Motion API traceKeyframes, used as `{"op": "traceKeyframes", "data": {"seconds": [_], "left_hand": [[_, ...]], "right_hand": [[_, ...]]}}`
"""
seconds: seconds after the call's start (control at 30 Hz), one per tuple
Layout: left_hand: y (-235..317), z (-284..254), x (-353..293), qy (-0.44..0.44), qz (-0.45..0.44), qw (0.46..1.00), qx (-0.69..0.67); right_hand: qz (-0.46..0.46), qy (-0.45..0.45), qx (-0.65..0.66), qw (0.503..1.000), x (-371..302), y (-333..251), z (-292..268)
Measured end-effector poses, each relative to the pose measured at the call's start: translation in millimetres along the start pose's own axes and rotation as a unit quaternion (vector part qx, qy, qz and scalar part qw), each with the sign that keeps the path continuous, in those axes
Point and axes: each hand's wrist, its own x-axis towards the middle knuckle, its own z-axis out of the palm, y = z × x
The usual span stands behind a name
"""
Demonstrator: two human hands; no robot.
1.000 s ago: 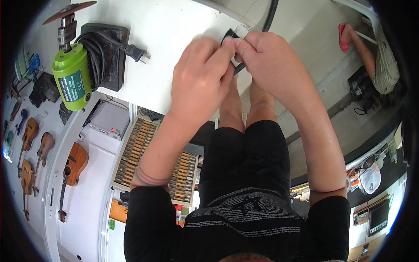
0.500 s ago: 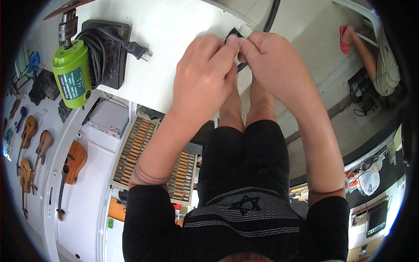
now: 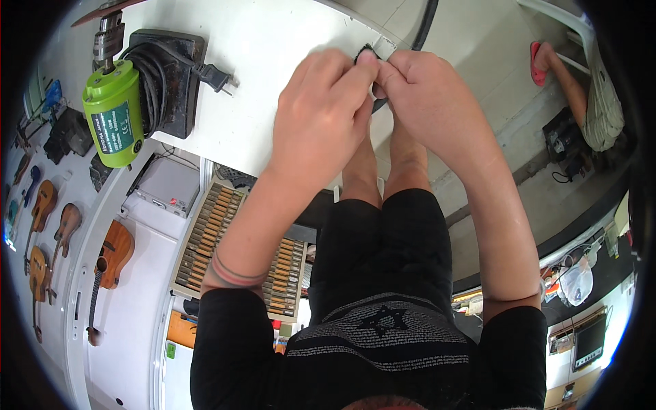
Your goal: The person works on the electronics of a guitar, using a utility knife to strip insulation from a wire and then using shears to cut the wire.
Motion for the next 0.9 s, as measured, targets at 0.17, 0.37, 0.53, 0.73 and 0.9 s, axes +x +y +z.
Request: {"op": "traceKeyframes", "data": {"seconds": [0.17,0.37,0.53,0.73,0.9], "left_hand": [[3,-5,-15,-0.015,-0.021,1.000,-0.008],[1,-3,-14,-0.003,-0.009,1.000,-0.015],[0,-5,-9,-0.007,-0.005,1.000,-0.007],[2,-11,-28,-0.031,-0.033,0.999,-0.018],[3,-9,-29,-0.013,-0.037,0.999,-0.018]], "right_hand": [[0.009,0.010,0.005,1.000,-1,2,2],[0.011,-0.005,0.021,1.000,0,4,1],[0.018,-0.011,0.018,1.000,1,0,0],[0.017,0.010,0.026,0.999,-2,1,3],[0.010,-0.001,0.039,0.999,-1,3,2]]}}
